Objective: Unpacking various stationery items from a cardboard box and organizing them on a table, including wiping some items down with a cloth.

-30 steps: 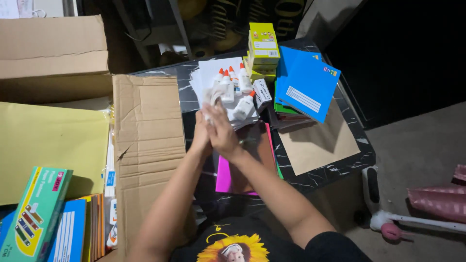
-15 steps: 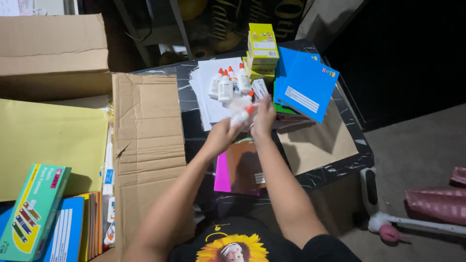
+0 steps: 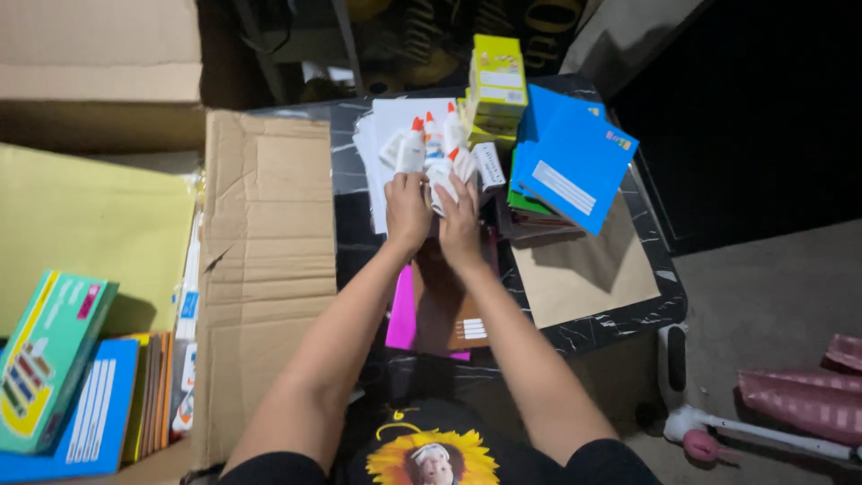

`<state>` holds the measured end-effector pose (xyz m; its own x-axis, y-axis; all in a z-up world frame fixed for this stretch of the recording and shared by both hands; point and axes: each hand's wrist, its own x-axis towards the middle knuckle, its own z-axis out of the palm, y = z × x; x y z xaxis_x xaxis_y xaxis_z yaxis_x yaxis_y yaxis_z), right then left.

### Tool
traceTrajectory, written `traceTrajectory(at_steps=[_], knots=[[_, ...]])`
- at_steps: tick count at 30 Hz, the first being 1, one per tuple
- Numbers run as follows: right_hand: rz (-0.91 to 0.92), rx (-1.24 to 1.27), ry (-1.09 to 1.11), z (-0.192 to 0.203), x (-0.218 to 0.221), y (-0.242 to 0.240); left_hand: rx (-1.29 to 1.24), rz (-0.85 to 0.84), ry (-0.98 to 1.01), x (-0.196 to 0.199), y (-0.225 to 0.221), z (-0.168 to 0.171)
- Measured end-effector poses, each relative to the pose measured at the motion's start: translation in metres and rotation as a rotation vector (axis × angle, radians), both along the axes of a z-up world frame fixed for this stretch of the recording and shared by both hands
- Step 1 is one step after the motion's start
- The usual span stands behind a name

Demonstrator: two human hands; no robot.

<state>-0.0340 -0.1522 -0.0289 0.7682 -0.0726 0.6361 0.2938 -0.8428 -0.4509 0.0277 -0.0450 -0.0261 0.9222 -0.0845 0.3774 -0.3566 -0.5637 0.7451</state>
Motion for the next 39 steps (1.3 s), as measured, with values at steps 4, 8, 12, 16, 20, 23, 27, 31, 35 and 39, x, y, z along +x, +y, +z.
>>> traceTrajectory(at_steps=[4, 8, 12, 16, 20, 23, 27, 31, 35, 39], knots=[[0.083, -0.109, 0.016, -0.011, 0.009, -0.025, -0.072, -0.152, -0.028, -0.017, 0.050, 0.027], [-0.006, 0.079, -0.005, 0.017, -0.004, -0.019, -0.099, -0.324, 0.065, -0.048, 0.167, 0.078], [0.066, 0.242, -0.053, 0.080, -0.020, 0.037, -0.016, 0.156, 0.166, -0.099, 0.302, 0.123], [0.321, 0.298, -0.041, 0.104, -0.019, 0.106, 0.475, 0.308, 0.437, -0.121, 0.383, 0.056], [0.464, 0.423, 0.177, 0.120, -0.028, 0.169, 0.502, 0.186, 0.763, -0.160, 0.390, 0.041], [0.551, 0.339, 0.165, 0.114, -0.034, 0.207, 0.499, 0.112, 0.960, -0.181, 0.389, 0.030], [0.698, 0.310, 0.154, 0.107, -0.043, 0.268, 0.560, -0.064, 0.916, -0.171, 0.402, -0.025], [0.823, 0.221, 0.184, 0.087, -0.050, 0.328, 0.535, 0.022, 0.734, -0.149, 0.415, -0.106], [0.922, 0.201, 0.237, 0.076, -0.058, 0.360, 0.601, -0.190, 0.946, -0.146, 0.411, -0.047], [0.863, 0.173, 0.271, 0.069, -0.060, 0.370, 0.390, -0.271, 1.208, -0.161, 0.415, -0.004]])
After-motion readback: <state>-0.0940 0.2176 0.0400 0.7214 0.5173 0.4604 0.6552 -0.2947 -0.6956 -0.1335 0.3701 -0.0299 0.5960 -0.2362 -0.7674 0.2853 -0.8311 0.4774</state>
